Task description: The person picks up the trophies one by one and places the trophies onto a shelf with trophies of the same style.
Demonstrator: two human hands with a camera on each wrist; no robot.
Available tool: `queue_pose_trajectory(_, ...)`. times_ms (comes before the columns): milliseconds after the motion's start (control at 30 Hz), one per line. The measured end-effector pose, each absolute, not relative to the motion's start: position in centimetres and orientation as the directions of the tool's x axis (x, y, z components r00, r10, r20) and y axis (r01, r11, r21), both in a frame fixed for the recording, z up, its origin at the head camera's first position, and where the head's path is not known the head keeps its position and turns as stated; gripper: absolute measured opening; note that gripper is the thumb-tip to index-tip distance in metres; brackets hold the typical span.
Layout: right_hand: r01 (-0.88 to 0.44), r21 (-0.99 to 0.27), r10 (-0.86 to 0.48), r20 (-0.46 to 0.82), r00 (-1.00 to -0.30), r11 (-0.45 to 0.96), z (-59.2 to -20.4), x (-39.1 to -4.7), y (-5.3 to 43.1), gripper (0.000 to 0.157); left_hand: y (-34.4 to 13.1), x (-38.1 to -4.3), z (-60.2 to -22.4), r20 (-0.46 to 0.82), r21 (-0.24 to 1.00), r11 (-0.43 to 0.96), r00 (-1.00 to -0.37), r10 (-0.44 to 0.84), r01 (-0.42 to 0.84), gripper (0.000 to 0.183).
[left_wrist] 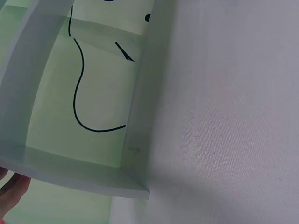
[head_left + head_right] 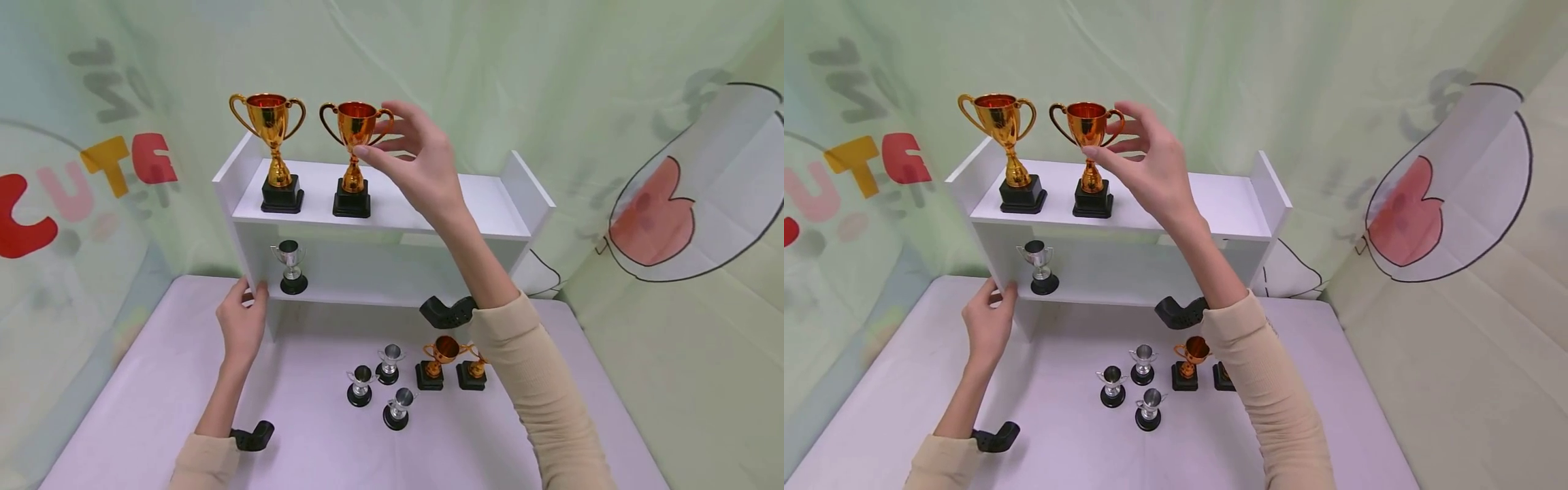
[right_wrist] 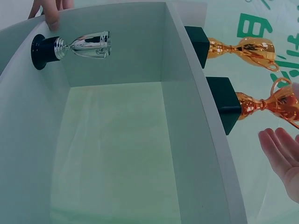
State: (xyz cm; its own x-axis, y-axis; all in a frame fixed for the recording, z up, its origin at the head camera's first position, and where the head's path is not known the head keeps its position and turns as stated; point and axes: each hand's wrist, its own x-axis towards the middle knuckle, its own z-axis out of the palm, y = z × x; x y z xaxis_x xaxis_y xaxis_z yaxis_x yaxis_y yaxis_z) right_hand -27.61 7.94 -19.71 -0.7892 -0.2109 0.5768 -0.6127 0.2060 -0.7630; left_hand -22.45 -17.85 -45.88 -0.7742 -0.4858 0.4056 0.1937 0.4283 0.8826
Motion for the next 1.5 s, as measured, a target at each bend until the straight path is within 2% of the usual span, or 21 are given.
queue_pose_trajectory(533, -0.593, -0.772, -0.167, 0.568, -0.806, 0.230, -21.5, -26.0, 10.6, 0.055, -18.3, -22.3, -45.9, 0.429, 0.875, 0.432, -0.761, -0.487, 0.217, 0.023)
queue_pose_trajectory(800, -0.650, -0.732, -0.148, 0.633, -0.760, 0.206, -22.7, -24.9, 11.8, 0.047, -18.3, -22.3, -45.8, 0.426, 0.874, 0.440, -0.760, -0.491, 0.205, 0.023)
queue_pose_trajectory(1000, -0.687, -0.697, -0.148, 0.672, -0.726, 0.205, -23.8, -23.8, 12.7, 0.048, -18.4, -22.3, -46.0, 0.421, 0.876, 0.438, -0.761, -0.494, 0.200, 0.025)
queue_pose_trajectory(1500, -0.705, -0.678, -0.211, 0.673, -0.709, 0.209, -26.3, -19.6, 15.5, 0.049, -17.9, -22.5, -45.9, 0.414, 0.882, 0.425, -0.767, -0.490, 0.204, 0.024)
